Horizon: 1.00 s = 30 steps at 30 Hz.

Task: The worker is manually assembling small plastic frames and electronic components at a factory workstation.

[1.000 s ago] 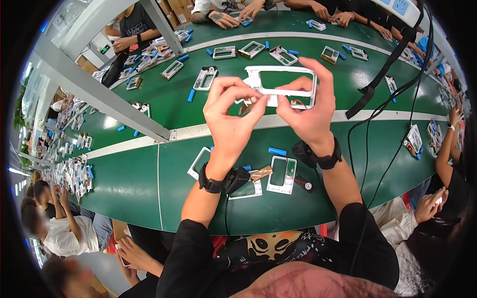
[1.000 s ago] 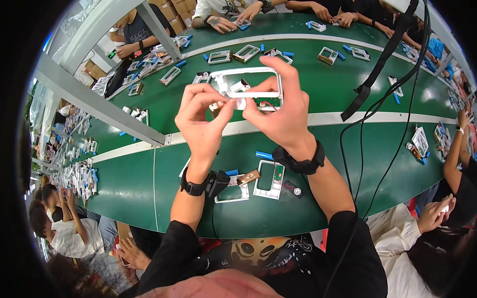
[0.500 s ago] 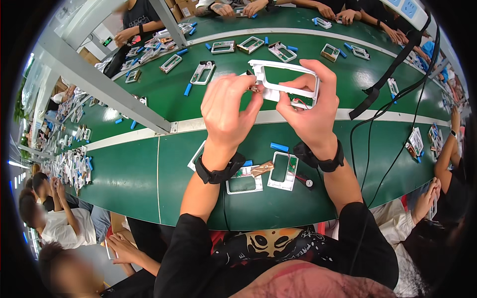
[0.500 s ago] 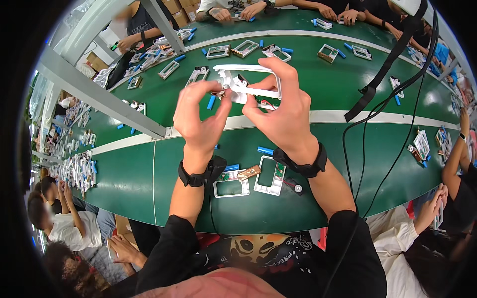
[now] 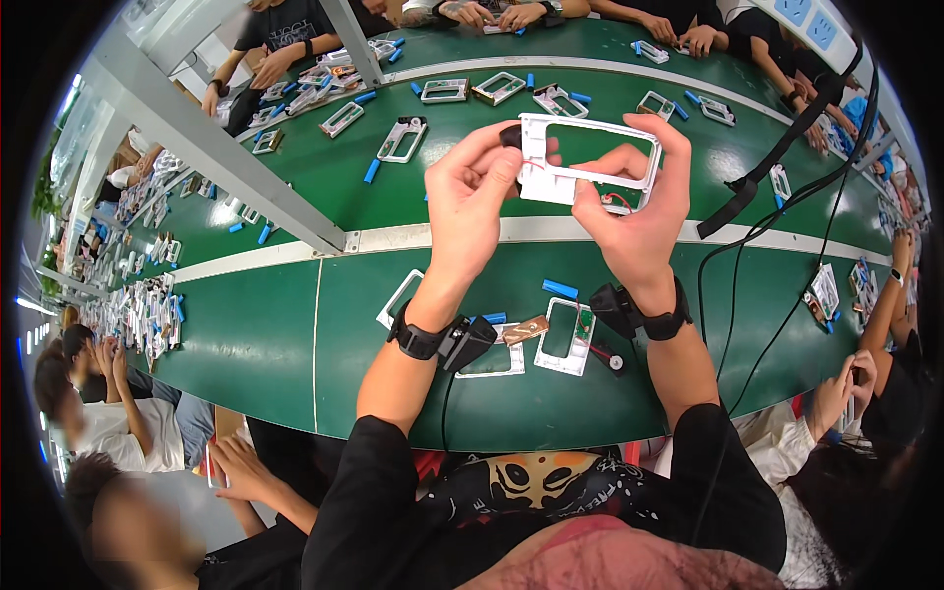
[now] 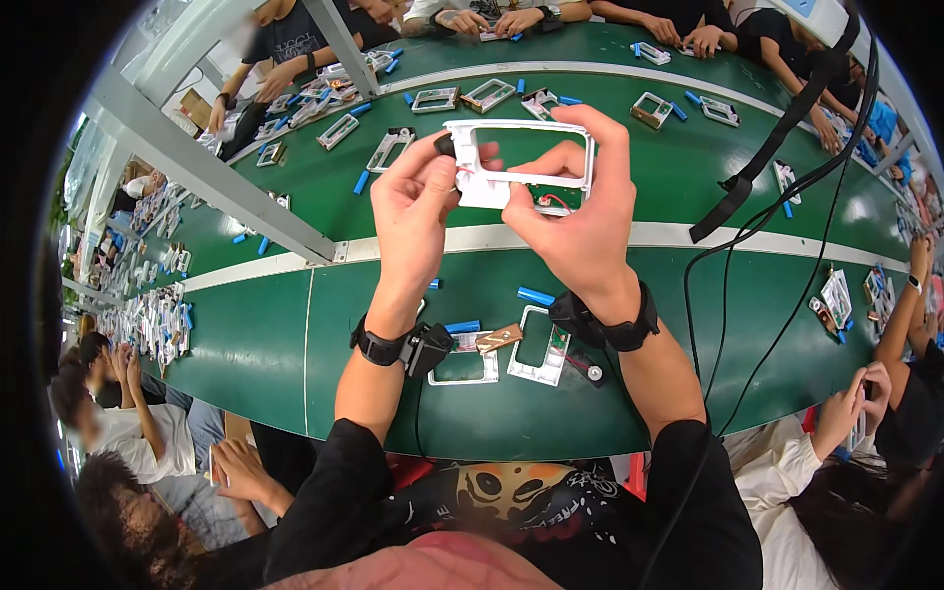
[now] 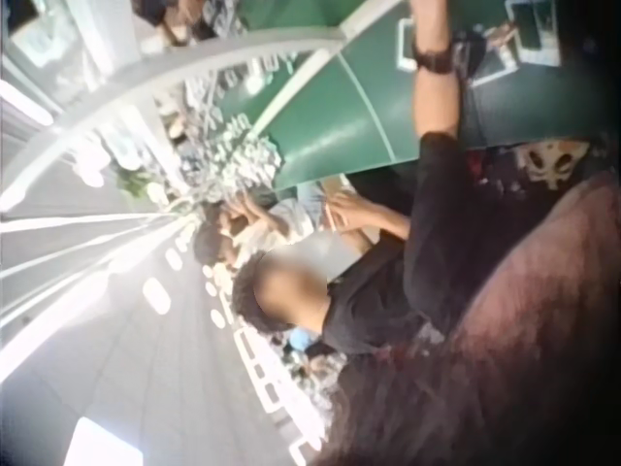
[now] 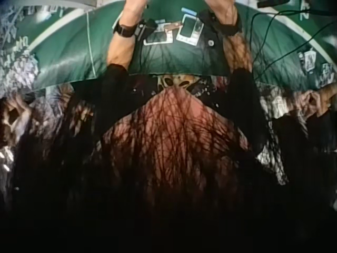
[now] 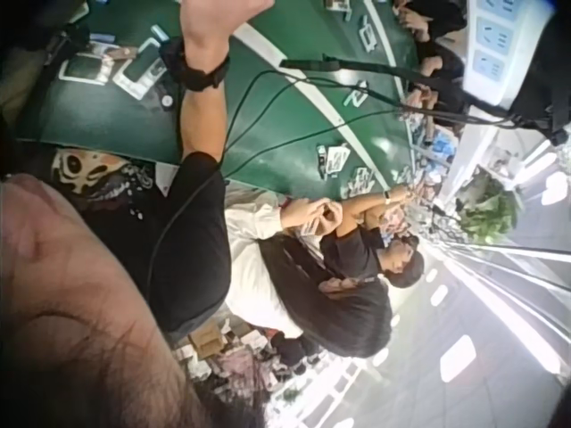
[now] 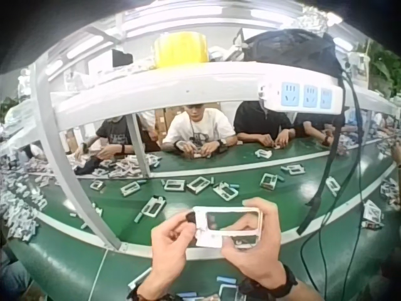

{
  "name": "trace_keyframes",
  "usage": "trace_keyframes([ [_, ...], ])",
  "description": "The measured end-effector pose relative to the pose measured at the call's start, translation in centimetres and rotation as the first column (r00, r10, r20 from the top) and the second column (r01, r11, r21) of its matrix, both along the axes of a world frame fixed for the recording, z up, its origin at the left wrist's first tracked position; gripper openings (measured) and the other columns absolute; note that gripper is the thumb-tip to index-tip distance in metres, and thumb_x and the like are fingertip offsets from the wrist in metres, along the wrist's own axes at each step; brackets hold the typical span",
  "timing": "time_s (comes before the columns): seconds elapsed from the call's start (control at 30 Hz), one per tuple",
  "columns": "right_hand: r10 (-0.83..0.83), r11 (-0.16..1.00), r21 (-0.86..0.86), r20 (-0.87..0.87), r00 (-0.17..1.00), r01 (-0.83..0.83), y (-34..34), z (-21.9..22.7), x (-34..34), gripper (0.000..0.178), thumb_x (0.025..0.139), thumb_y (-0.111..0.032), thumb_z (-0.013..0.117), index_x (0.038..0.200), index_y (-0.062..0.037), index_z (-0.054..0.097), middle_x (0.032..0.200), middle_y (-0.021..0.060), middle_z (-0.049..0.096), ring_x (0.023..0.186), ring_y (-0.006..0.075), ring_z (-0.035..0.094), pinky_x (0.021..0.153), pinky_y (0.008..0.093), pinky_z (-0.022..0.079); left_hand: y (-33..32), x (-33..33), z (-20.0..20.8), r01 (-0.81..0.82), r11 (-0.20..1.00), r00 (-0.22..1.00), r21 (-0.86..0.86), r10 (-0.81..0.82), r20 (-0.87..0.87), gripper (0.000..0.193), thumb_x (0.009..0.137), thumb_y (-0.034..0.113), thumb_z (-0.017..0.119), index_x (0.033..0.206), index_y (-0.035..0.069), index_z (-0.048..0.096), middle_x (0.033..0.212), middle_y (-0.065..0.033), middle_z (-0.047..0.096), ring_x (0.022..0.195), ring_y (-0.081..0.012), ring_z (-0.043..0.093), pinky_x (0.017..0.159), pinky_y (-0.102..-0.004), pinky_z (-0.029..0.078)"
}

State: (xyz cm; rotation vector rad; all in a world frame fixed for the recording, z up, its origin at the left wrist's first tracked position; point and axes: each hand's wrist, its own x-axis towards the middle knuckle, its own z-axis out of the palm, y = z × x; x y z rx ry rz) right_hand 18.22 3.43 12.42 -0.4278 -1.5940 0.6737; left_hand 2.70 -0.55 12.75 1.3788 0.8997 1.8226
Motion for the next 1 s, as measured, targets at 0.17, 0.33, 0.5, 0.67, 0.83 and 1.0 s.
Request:
trace_keyframes([
  [0.17,-0.007,1.000,-0.016,-0.046,0.999,0.006,0.5,-0.1,-0.6,0.062,0.069,0.008,0.067,0.124,-0.0035,0.041,0.071,0.0059,0.065,0.067,0.0102,0.062,0.059,0.0222,0.047,0.2,0.1,-0.1,-0.138,0.990,0.985,0.043,0.142,-0.096,0.029,0.092,0.001,0.058,0.120,-0.004,0.054,0.108,-0.0138,0.065,0.090,-0.0153,0.067,0.076,-0.0270,0.054],
  [0.33,-0.052,0.994,-0.092,-0.016,0.999,0.051,-0.5,0.4,-0.6,0.057,0.077,0.006,0.061,0.129,-0.0034,0.040,0.080,0.0040,0.063,0.069,0.0075,0.055,0.056,0.0183,0.039,-0.1,0.6,-0.3,-0.312,0.941,0.949,0.133,0.315,0.003,0.018,0.086,-0.003,0.063,0.102,-0.002,0.057,0.107,-0.0079,0.056,0.084,-0.0111,0.063,0.070,-0.0230,0.052],
  [0.5,-0.057,0.997,-0.044,-0.015,0.998,0.056,0.5,-0.1,-0.3,0.055,0.081,0.006,0.063,0.131,-0.0044,0.041,0.083,0.0050,0.062,0.058,0.0044,0.045,0.048,0.0175,0.033,-0.1,0.0,-0.3,-0.339,0.922,0.890,0.184,0.378,-0.255,0.022,0.074,0.001,0.076,0.090,-0.001,0.061,0.096,-0.0059,0.055,0.078,-0.0098,0.059,0.064,-0.0230,0.054],
  [0.67,-0.105,0.982,-0.158,-0.027,0.994,0.100,0.4,-0.4,0.0,0.049,0.086,0.003,0.062,0.131,-0.0045,0.042,0.084,0.0040,0.061,0.055,0.0037,0.041,0.045,0.0182,0.029,-1.0,-0.7,0.0,-0.126,0.987,0.989,0.102,0.134,-0.068,0.027,0.072,-0.003,0.073,0.099,-0.002,0.068,0.092,-0.0070,0.059,0.078,-0.0111,0.060,0.069,-0.0254,0.056],
  [0.83,-0.128,0.977,-0.169,0.033,0.991,0.131,0.1,-0.2,0.9,0.047,0.088,0.001,0.061,0.131,-0.0045,0.043,0.086,0.0033,0.061,0.055,0.0036,0.039,0.045,0.0184,0.028,-1.8,-1.5,0.7,0.038,0.999,0.992,0.029,-0.035,-0.118,0.031,0.073,-0.003,0.072,0.104,-0.003,0.070,0.089,-0.0084,0.063,0.077,-0.0127,0.061,0.072,-0.0275,0.055],
  [1.0,-0.096,0.981,-0.170,0.014,0.995,0.097,-0.4,0.3,0.5,0.049,0.086,0.001,0.062,0.131,-0.0058,0.044,0.087,0.0039,0.062,0.054,0.0033,0.039,0.046,0.0179,0.028,-0.6,-2.3,0.3,0.154,0.981,0.988,0.116,-0.152,-0.027,0.029,0.074,0.004,0.075,0.102,-0.004,0.071,0.085,-0.0091,0.064,0.076,-0.0132,0.061,0.072,-0.0279,0.053],
])
